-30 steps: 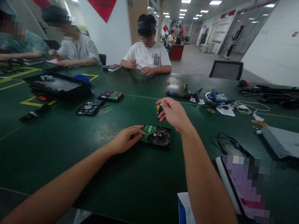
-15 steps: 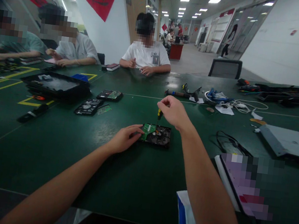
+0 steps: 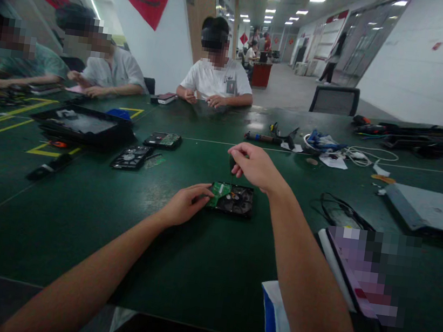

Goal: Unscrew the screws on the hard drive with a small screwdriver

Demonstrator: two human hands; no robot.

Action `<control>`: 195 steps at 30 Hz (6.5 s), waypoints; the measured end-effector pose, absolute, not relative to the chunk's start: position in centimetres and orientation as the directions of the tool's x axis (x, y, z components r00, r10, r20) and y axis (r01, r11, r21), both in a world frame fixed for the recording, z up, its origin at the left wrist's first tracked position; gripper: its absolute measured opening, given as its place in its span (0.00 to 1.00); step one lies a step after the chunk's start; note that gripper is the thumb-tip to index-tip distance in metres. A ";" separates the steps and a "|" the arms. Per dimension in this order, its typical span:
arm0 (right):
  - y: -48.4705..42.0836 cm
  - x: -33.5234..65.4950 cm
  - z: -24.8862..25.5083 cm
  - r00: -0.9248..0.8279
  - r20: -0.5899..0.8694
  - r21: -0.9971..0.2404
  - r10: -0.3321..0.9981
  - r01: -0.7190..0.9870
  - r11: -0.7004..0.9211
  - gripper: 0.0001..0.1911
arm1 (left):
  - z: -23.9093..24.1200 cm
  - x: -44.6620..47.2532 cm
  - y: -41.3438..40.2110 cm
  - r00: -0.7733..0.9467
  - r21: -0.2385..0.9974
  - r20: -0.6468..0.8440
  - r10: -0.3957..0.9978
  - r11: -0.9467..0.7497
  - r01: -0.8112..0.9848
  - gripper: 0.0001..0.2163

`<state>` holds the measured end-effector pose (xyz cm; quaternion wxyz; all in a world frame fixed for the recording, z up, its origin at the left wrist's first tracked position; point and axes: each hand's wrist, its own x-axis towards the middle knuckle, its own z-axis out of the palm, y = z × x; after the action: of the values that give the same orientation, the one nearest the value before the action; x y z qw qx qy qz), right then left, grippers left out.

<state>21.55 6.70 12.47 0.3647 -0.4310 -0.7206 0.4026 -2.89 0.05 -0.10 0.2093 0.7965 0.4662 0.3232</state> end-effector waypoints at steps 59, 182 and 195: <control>7.2 22.4 13.8 -0.240 0.155 -0.786 0.958 0.558 0.267 0.16 | -0.1 -4.7 1.7 0.595 0.400 0.295 0.748 -0.662 0.633 0.24; 5.3 19.9 2.3 0.074 0.774 -0.525 0.629 0.630 0.572 0.31 | -0.5 -4.5 1.0 0.563 0.316 0.361 0.744 -0.665 0.677 0.21; 4.8 20.2 2.9 0.034 0.775 -0.531 0.630 0.577 0.621 0.30 | -0.3 -4.6 1.0 0.576 0.314 0.364 0.732 -0.678 0.664 0.21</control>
<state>20.18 4.84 2.90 0.5730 -0.4346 -0.6945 0.0235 -4.60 0.99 -0.33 0.0716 0.8848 0.3945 0.2375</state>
